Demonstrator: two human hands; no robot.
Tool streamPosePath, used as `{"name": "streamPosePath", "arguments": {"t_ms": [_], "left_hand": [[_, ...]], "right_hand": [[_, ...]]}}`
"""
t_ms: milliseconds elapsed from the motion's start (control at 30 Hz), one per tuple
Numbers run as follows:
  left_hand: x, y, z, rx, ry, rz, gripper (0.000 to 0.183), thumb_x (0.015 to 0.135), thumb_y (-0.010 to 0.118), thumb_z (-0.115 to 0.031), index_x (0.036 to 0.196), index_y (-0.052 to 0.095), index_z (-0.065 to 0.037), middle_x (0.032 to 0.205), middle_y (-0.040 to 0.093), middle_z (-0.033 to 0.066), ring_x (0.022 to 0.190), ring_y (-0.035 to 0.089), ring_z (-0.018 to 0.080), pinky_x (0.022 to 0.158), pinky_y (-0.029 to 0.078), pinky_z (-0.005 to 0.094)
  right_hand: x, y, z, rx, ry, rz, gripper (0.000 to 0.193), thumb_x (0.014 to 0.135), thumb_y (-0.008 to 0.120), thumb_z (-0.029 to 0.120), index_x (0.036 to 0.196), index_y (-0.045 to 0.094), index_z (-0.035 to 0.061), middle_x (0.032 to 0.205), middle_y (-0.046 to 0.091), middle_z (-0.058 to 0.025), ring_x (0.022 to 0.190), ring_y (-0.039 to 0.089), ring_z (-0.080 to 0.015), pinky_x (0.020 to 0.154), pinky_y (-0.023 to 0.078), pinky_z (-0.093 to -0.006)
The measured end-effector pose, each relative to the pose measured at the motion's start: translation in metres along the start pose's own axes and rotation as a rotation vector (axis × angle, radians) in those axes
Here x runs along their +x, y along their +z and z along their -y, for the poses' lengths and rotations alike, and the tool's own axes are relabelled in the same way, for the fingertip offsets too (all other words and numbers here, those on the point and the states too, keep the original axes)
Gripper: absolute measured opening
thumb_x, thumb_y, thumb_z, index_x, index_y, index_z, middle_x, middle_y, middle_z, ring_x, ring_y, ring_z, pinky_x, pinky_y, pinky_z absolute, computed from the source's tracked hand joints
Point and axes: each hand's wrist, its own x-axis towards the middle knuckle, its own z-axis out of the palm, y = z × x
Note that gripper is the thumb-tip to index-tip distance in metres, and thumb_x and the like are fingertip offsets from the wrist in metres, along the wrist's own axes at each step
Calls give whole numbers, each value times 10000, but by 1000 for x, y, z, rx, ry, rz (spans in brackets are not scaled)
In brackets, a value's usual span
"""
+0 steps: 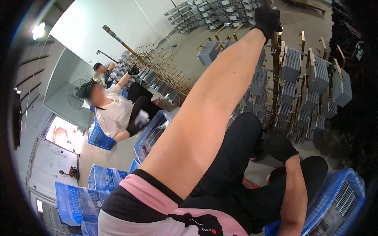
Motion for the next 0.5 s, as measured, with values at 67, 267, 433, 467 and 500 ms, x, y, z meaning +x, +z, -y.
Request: {"name": "streamPosePath", "arguments": {"t_ms": [67,267,433,467,500], "left_hand": [[-12,-15,-3,-233,-95,-28,127,912,531,-273,838,571,-178,638,529,54,643,586,255,578,420,438],[-17,-22,-65,-1052,-381,-66,244,850,588,-292,660,517,-157,571,458,102,592,546,291,524,371,462],[-25,-15,-2,-820,-215,58,348,826,651,-353,666,594,-49,609,565,174,589,564,367,555,414,494],[-27,-32,13,-728,-95,59,332,826,671,-336,715,614,-28,620,585,187,626,608,358,560,435,492],[-34,-51,13,-530,-43,54,333,822,698,-342,752,627,-25,640,598,197,653,627,369,573,453,484]], "right_hand": [[3,-14,12,39,172,39,503,893,636,292,1309,555,20,1268,587,-229,1162,554,-411,976,452,-471],[-38,-45,-8,36,298,-138,427,863,695,210,1232,607,14,1188,627,-212,1098,587,-406,911,486,-445],[-24,-93,-1,15,389,-527,242,905,660,135,1119,644,25,1040,659,-178,983,618,-367,803,516,-412],[-24,-104,-4,96,417,-663,223,913,653,138,1099,647,14,1012,663,-173,949,626,-369,778,518,-408],[-34,-123,-9,41,471,-689,223,913,653,138,1099,647,14,1012,663,-173,949,626,-369,778,518,-408]]}}
